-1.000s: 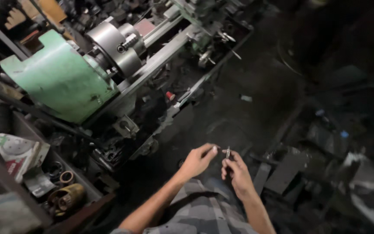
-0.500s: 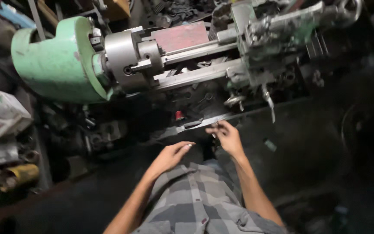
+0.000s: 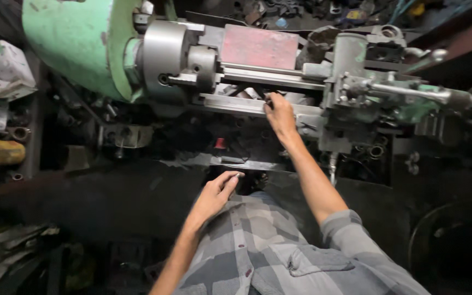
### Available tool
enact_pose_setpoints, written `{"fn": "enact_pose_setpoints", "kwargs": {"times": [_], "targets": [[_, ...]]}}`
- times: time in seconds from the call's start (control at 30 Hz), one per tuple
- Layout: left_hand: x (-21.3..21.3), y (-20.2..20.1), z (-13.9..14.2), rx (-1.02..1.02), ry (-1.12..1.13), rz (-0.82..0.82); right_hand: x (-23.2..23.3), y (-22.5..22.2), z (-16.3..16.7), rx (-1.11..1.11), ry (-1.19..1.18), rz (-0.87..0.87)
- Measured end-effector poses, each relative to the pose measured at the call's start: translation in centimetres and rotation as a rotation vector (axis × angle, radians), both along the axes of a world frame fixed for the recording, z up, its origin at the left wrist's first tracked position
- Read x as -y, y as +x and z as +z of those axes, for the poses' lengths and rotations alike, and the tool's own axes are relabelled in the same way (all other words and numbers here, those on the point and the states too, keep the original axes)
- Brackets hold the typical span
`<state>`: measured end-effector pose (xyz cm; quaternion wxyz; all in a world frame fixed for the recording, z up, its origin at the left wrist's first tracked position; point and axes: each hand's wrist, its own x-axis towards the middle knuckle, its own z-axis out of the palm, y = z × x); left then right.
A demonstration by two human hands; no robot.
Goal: The person picks up a small metal part and a chuck key from a cluttered workbench, walks to a lathe, and fits the part into the lathe chuck, tightening it with the chuck key. They adjust the part and machine controls, then return to the workbench and handle a small engine housing component.
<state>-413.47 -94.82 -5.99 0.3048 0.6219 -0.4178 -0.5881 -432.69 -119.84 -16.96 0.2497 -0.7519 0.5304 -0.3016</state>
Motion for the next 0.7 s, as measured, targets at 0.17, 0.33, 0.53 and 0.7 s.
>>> {"fn": "enact_pose_setpoints", "kwargs": {"times": [0.17, 0.33, 0.53, 0.7], "targets": [[1.2, 4.1, -1.8, -0.066, -0.027, 0.054, -0.4, 0.6, 0.5, 0.065, -0.07, 0.02], [4.0, 9.1, -1.4, -0.102, -0.187, -0.138, -4.6, 4.1, 5.7, 0.115, -0.125, -0.286], [9.4, 10.8, 0.3, -0.382, -0.658, 0.139, -11.4, 11.7, 11.2, 0.56, 0.472, 0.117], [13.0, 12.6, 0.2, -0.642, -0.476, 0.213, -12.7, 15.3, 11.5, 0.97, 0.654, 0.084]]}}
